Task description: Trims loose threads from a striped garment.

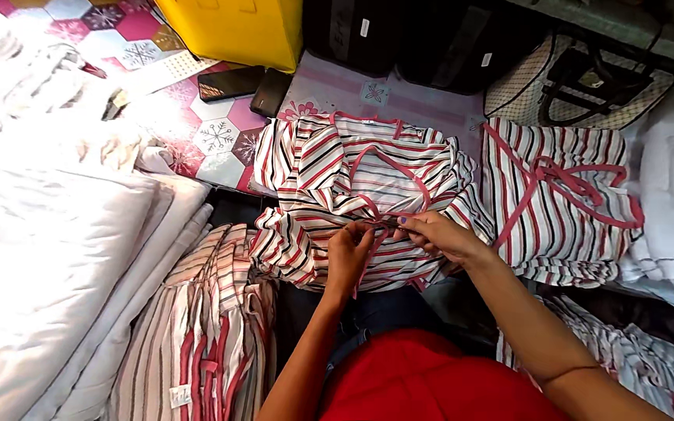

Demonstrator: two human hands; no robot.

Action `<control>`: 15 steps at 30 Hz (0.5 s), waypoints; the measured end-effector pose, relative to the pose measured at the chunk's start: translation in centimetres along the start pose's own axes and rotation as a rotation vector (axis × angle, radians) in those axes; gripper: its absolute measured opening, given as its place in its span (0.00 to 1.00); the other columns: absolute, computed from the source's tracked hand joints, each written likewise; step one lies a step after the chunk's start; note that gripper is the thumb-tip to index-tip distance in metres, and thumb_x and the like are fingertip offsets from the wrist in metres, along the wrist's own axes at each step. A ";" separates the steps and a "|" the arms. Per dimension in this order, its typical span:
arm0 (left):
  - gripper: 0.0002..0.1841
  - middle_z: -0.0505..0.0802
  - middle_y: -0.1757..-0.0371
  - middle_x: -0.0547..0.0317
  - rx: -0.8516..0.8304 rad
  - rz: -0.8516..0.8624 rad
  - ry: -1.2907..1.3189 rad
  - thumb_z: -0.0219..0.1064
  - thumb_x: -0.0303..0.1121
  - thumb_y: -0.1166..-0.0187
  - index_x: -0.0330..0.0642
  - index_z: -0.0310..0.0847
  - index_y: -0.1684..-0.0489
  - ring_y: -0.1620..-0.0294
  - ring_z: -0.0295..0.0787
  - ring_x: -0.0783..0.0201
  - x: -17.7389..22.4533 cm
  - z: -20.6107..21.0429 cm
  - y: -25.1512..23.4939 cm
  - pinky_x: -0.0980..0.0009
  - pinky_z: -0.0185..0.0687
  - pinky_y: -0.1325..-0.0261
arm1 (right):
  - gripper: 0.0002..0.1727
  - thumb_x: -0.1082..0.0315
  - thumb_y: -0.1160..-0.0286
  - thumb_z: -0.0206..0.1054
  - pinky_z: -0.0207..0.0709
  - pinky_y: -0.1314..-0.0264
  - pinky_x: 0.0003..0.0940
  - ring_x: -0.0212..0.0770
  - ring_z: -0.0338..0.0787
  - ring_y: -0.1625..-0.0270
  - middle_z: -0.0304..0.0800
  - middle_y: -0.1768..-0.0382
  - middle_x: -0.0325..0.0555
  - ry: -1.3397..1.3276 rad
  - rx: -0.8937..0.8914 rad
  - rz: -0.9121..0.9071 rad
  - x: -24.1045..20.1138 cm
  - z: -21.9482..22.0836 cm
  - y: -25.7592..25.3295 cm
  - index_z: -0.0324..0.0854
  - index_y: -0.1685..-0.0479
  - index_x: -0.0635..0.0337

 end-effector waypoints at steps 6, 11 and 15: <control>0.08 0.93 0.70 0.64 0.011 0.046 0.005 0.65 0.28 0.19 0.33 0.88 0.58 0.74 0.88 0.78 0.0 -0.1 0.0 0.79 0.85 0.65 | 0.21 0.58 0.05 0.50 0.52 0.85 0.16 0.20 0.57 0.89 0.62 0.88 0.24 0.029 -0.009 0.063 0.4 0.6 -1.0 0.85 0.61 0.60; 0.07 0.92 0.72 0.65 0.014 0.067 -0.019 0.65 0.28 0.20 0.34 0.88 0.58 0.76 0.86 0.80 0.1 0.0 0.1 0.81 0.83 0.67 | 0.20 0.60 0.05 0.51 0.51 0.85 0.16 0.19 0.57 0.89 0.62 0.88 0.24 0.005 0.001 0.054 0.4 0.7 -1.4 0.85 0.62 0.60; 0.08 0.94 0.68 0.64 0.017 0.065 0.002 0.65 0.28 0.19 0.33 0.88 0.55 0.74 0.87 0.79 0.0 0.0 0.1 0.81 0.85 0.66 | 0.21 0.61 0.05 0.50 0.52 0.85 0.16 0.19 0.58 0.89 0.62 0.88 0.24 0.010 -0.017 0.034 0.6 0.5 -1.3 0.85 0.62 0.62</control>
Point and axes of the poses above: each hand's wrist, its own y-axis away from the middle knuckle, its own z-axis out of the palm, x = y × z, the point moved 3 cm from there along -y, towards the middle knuckle
